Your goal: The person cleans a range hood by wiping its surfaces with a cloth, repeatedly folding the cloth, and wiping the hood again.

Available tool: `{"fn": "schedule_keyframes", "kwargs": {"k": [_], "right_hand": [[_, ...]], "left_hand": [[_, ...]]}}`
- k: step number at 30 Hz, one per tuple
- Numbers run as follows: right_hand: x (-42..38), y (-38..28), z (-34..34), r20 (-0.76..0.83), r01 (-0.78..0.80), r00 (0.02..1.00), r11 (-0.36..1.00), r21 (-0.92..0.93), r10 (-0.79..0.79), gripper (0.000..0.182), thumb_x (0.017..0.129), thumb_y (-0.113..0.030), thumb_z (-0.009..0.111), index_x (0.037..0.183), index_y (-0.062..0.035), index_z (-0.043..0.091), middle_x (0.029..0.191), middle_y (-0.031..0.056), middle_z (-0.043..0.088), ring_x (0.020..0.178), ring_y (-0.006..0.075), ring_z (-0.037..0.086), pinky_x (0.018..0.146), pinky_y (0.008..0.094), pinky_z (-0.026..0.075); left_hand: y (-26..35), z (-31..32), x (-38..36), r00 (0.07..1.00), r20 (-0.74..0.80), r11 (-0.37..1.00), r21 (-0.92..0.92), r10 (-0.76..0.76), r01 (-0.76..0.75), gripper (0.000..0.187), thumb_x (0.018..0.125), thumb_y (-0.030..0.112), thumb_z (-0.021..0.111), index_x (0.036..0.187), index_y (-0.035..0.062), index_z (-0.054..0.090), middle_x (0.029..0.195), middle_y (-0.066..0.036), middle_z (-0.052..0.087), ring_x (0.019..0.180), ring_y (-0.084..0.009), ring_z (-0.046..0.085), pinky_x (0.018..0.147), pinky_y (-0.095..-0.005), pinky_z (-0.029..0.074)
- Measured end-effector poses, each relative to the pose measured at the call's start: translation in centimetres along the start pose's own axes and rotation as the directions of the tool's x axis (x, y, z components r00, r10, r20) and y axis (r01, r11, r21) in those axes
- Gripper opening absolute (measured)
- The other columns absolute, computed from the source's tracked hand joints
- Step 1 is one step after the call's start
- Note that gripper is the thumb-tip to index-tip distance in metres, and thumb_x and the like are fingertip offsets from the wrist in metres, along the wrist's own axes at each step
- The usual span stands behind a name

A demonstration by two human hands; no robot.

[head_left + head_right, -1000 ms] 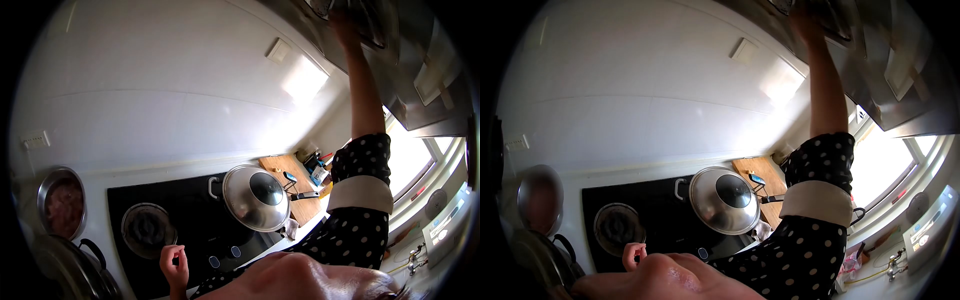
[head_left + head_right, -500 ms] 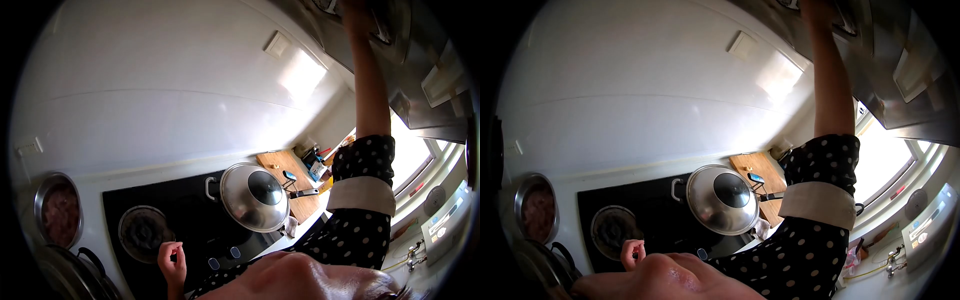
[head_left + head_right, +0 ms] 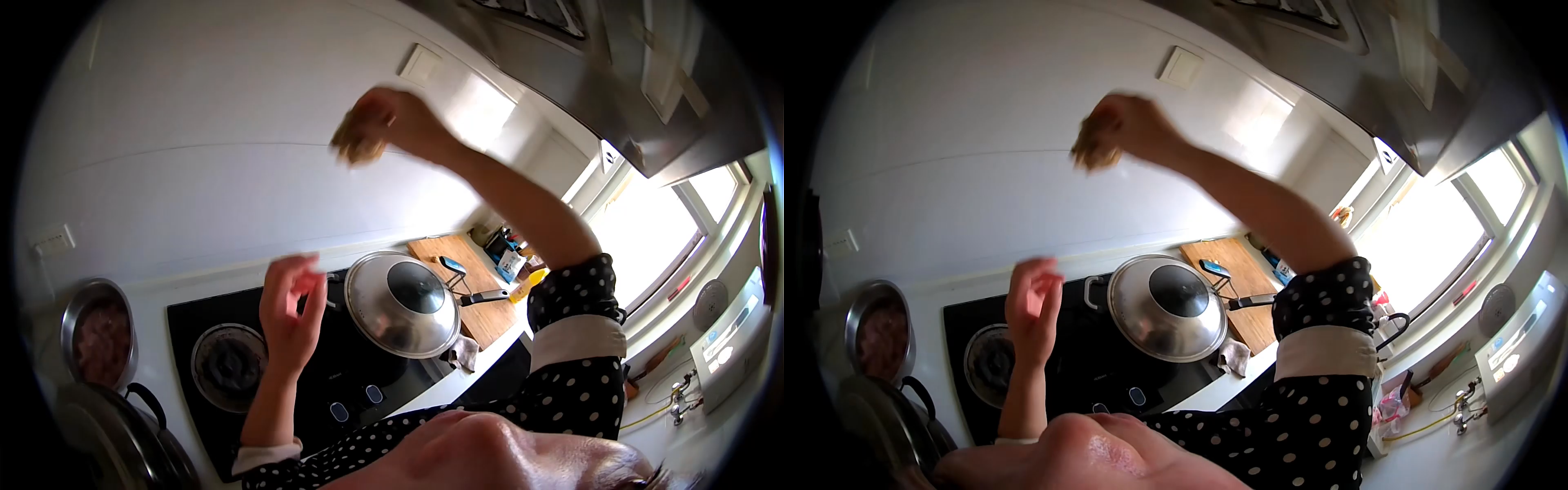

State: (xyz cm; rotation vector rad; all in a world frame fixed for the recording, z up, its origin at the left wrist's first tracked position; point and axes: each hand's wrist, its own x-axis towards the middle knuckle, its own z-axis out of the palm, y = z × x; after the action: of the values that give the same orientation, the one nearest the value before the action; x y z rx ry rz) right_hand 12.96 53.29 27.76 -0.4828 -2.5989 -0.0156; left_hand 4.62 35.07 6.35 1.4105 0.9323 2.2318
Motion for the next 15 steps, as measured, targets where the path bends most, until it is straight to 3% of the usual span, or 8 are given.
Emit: {"fn": "schedule_keyframes", "kwargs": {"k": [1,2,3,5,8,10,12,15], "right_hand": [[-1.4,-0.9,1.6,0.064,-0.065,0.996,0.992,0.11,0.058,0.03,0.069,-0.021,0.067,0.092,-0.004,0.06,0.086,0.0113,0.064,0.081,0.0215,0.062,0.074,0.0316,0.05],[-2.8,-2.6,2.1,0.094,-0.086,0.993,0.992,0.094,0.078,0.031,0.069,-0.022,0.067,0.092,-0.0029,0.059,0.085,0.0118,0.064,0.081,0.022,0.062,0.073,0.0319,0.049],[-4.2,-3.5,2.5,0.083,-0.093,0.993,0.988,0.125,0.083,0.026,0.074,-0.022,0.065,0.09,-0.0027,0.058,0.08,0.008,0.062,0.074,0.0173,0.06,0.067,0.029,0.049],[-6.3,-5.6,1.5,0.183,-0.287,0.954,0.904,0.315,0.239,0.024,0.079,-0.022,0.061,0.087,-0.0001,0.057,0.079,0.0085,0.062,0.074,0.0156,0.06,0.065,0.0274,0.048],[-8.8,-5.1,0.0,0.227,-0.345,0.938,0.737,0.581,0.261,0.027,0.083,-0.023,0.057,0.092,0.0015,0.058,0.081,0.0114,0.063,0.077,0.018,0.06,0.069,0.0293,0.047],[-10.9,-4.3,-1.6,0.177,-0.283,0.959,0.762,0.583,0.221,0.027,0.084,-0.022,0.055,0.098,0.0014,0.057,0.081,0.0111,0.063,0.079,0.017,0.06,0.071,0.0284,0.047],[-13.8,-2.6,-3.0,0.128,-0.168,0.985,0.785,0.596,0.113,0.031,0.086,-0.02,0.053,0.109,0.0003,0.055,0.089,0.0111,0.062,0.081,0.0174,0.059,0.074,0.0276,0.046],[-19.2,-1.7,-6.1,-0.055,-0.096,0.984,0.757,0.646,0.171,0.028,0.087,-0.017,0.052,0.11,-0.0006,0.054,0.102,0.012,0.059,0.089,0.019,0.058,0.078,0.0295,0.046]], "left_hand": [[1.1,1.4,1.2,0.999,-0.013,0.999,-0.032,0.032,-0.033,0.031,0.082,0.004,0.057,0.111,0.0034,0.049,0.11,-0.009,0.046,0.092,-0.0166,0.053,0.076,-0.0275,0.045],[1.5,2.5,2.1,0.998,-0.036,0.998,0.042,0.044,-0.042,0.038,0.082,0.007,0.058,0.117,0.0044,0.044,0.114,-0.01,0.044,0.098,-0.0186,0.051,0.08,-0.0308,0.044],[1.9,3.4,2.8,0.997,-0.055,0.992,0.119,0.055,-0.048,0.045,0.082,0.011,0.058,0.123,0.0053,0.04,0.118,-0.01,0.041,0.105,-0.0207,0.049,0.084,-0.0341,0.044],[1.5,5.3,4.0,0.995,-0.092,0.999,-0.019,-0.047,0.045,0.052,0.083,0.017,0.06,0.127,0.0066,0.036,0.124,-0.011,0.038,0.112,-0.0225,0.044,0.088,-0.0385,0.042],[1.6,7.8,4.9,0.989,-0.049,0.984,-0.12,-0.141,0.134,0.051,0.083,0.022,0.06,0.126,0.0037,0.038,0.123,-0.011,0.044,0.111,-0.0212,0.045,0.09,-0.0356,0.041],[1.3,10.1,5.3,0.988,-0.095,0.973,-0.211,-0.12,0.097,0.045,0.084,0.023,0.061,0.12,0.0007,0.045,0.11,-0.009,0.055,0.102,-0.0161,0.052,0.085,-0.0295,0.044],[1.6,11.9,6.0,0.997,0.006,0.976,-0.203,-0.083,0.083,0.038,0.084,0.021,0.061,0.114,-0.0002,0.05,0.102,-0.008,0.058,0.095,-0.0134,0.055,0.081,-0.0267,0.045],[1.8,15.2,8.2,0.997,0.027,0.991,-0.108,-0.072,0.075,0.025,0.083,0.015,0.059,0.103,-0.0012,0.059,0.087,-0.006,0.063,0.081,-0.0097,0.058,0.073,-0.022,0.046]]}}
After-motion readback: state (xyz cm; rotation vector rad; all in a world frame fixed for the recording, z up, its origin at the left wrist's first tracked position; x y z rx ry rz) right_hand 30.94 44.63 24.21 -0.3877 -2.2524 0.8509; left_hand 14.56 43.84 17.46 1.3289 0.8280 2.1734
